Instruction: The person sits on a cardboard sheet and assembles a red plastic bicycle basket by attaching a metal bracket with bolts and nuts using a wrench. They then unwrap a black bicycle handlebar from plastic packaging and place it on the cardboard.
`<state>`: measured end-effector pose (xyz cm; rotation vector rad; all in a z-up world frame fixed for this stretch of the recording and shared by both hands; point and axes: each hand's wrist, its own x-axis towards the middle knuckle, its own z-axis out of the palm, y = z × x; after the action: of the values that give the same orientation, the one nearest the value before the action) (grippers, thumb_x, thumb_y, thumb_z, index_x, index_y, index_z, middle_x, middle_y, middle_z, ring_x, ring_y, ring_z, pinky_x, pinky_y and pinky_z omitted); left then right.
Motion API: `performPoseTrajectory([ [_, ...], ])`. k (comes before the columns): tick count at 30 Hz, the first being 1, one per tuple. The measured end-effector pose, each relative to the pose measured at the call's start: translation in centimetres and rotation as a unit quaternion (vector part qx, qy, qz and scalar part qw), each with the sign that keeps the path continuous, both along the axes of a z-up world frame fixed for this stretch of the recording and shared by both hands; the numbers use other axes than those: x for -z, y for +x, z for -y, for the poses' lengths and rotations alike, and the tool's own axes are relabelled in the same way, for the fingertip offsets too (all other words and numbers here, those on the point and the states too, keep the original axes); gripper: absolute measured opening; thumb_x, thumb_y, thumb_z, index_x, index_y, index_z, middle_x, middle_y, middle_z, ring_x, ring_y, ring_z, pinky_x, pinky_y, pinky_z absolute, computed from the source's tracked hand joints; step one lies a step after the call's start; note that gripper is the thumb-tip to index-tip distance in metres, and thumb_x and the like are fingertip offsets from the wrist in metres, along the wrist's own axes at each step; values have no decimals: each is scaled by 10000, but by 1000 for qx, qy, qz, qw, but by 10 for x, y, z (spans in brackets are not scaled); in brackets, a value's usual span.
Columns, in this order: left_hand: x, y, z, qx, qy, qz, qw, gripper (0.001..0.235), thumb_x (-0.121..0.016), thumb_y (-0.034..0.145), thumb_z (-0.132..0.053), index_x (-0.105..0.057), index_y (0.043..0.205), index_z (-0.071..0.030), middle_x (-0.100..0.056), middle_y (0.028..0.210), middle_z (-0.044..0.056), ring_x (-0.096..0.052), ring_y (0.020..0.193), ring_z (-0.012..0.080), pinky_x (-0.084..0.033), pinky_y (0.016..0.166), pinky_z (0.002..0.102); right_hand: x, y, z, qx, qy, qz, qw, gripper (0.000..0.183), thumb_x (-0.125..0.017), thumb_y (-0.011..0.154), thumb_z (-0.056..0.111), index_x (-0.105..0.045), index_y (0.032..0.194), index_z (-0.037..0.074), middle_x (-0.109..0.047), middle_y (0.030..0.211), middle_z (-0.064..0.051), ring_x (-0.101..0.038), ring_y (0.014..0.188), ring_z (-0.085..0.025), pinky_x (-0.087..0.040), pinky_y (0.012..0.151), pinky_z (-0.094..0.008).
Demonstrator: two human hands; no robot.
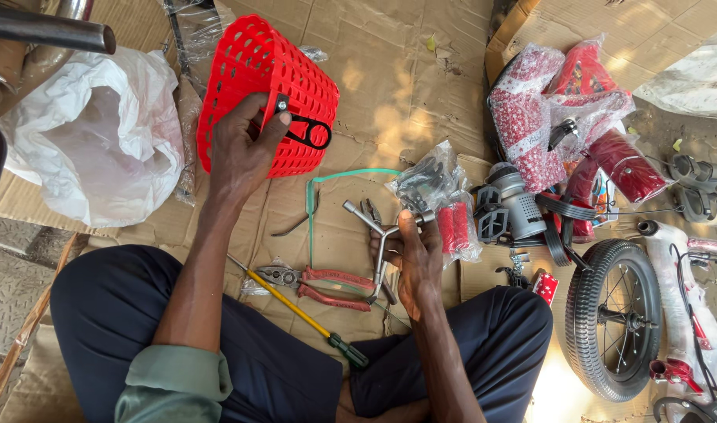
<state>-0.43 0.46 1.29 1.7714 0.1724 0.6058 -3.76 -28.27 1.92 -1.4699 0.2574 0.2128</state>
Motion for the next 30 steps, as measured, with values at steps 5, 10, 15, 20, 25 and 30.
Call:
performPoseTrajectory([
  [5, -2, -1, 4, 18, -1, -23, 1000, 205, -726, 950, -208, -682, 1083, -59, -622, 724, 48, -539, 644, 121, -448, 589, 324, -5, -6, -14, 19, 206, -62, 976, 277, -672, 987, 285, -575, 1091, 48, -718, 883, -125, -706, 763, -209, -587, 704, -353],
  [10, -2, -2, 6, 19, 83, 45, 995, 145, -701, 954, -161, -647, 1015, -41, -632, 796, 82, -578, 671, 151, -458, 620, 343, -17, 0, -38, 8, 183, 41, 982, 164, -724, 951, 157, -633, 978, 23, -706, 930, -83, -726, 863, -192, -598, 808, -353],
  [15, -4, -1, 6, 28, 42, -8, 999, 138, -685, 944, -164, -643, 961, -34, -568, 702, 116, -519, 597, 208, -417, 575, 375, -48, 27, -56, -53, -252, 382, 887, 81, -695, 1009, 99, -708, 1071, 48, -757, 1042, -79, -678, 865, -153, -536, 751, -334],
  [20, -7, -5, 8, 41, 41, -13, 998, 123, -684, 934, -154, -663, 952, -35, -551, 698, 129, -516, 588, 219, -411, 560, 379, -67, 47, -73, -138, -386, 554, 724, 66, -694, 1007, 54, -643, 1047, 60, -747, 1082, -70, -663, 925, -258, -507, 908, -403],
  [25, -11, -5, 10, 47, 57, 55, 996, 148, -681, 919, -140, -673, 1026, -38, -623, 796, 111, -571, 641, 197, -446, 583, 365, -71, 47, -87, -154, -364, 590, 705, 91, -624, 1008, 37, -646, 1092, 63, -712, 1100, -82, -652, 1014, -298, -487, 945, -421],
  [30, -11, -5, 9, 42, 53, -5, 998, 146, -687, 921, -156, -646, 970, -25, -580, 759, 135, -538, 617, 237, -425, 581, 395, -74, 43, -88, -158, -431, 593, 662, 162, -602, 962, 19, -660, 1097, 86, -715, 1123, -62, -647, 1060, -282, -449, 970, -431],
])
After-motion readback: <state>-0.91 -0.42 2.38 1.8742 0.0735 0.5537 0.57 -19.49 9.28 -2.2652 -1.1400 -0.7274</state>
